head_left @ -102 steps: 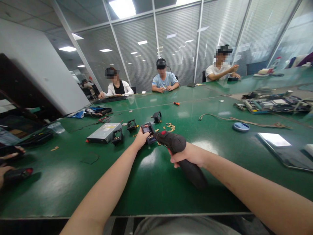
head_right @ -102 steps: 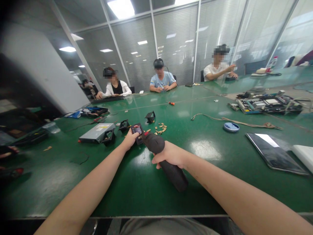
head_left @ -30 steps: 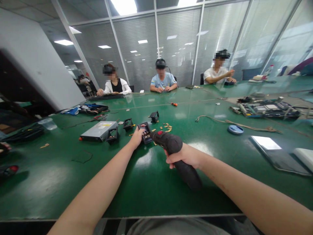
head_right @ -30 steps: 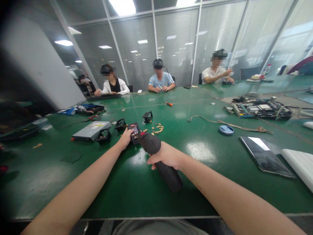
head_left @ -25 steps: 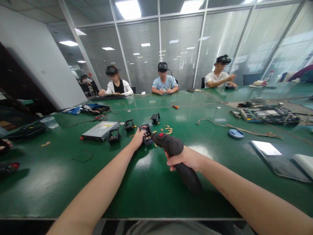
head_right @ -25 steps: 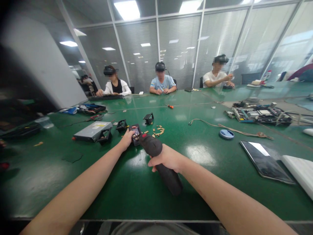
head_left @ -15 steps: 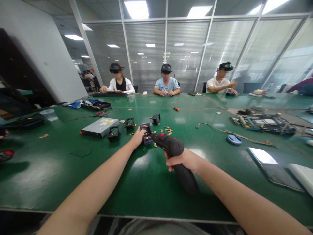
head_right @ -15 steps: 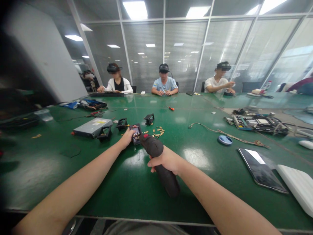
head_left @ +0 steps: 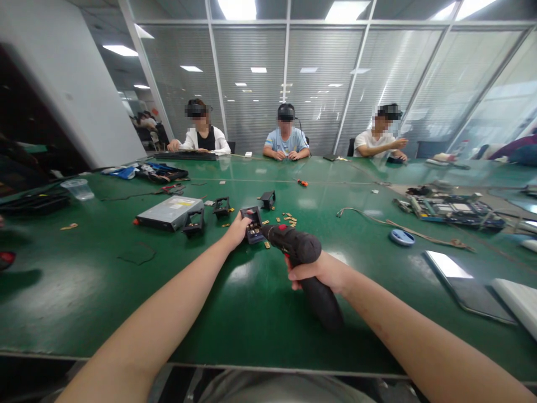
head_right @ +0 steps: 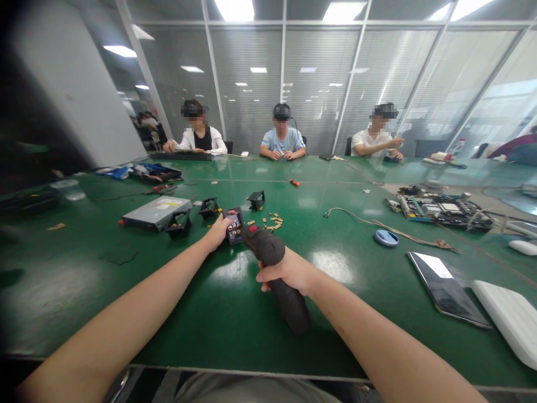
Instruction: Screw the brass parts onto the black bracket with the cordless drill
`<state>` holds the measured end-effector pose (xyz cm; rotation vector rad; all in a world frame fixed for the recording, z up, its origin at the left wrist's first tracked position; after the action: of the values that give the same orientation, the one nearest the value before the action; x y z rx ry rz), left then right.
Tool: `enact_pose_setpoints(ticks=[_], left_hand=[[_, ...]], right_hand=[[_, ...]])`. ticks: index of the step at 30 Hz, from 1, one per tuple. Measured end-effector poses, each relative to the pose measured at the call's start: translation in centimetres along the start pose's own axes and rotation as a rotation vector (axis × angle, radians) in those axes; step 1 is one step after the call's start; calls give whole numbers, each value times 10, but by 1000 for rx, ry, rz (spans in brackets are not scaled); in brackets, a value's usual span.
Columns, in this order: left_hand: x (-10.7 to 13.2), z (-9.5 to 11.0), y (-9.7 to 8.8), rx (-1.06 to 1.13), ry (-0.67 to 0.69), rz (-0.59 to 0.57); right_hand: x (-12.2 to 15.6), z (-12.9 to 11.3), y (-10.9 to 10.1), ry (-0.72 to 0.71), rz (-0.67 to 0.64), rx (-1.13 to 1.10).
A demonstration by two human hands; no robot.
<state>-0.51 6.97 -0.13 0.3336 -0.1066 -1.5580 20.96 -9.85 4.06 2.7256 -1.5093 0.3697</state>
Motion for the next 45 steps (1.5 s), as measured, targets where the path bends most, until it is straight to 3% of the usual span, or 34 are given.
enact_pose_setpoints(ticks=[10,35,45], left_hand=[[-10,-13,-10,-24,-19,-26],[-6,-10,-8,25,-28,-24],[-13,-18,-13,-16,5,-53]], right_hand=[[1,-1,0,4,14,22],[0,1,2,14,-30,-13],[-1,3,1,16,-15,-24]])
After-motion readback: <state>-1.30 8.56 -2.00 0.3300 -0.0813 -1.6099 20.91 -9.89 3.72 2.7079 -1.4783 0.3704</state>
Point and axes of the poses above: each hand's wrist, its own x-axis away from the middle knuckle, its own y-axis out of the palm, z = x × y, the point moved 6 cm from there along -x, towards the middle knuckle, and after that the axes turned 15 degrees about x, right-handed, at the moved point
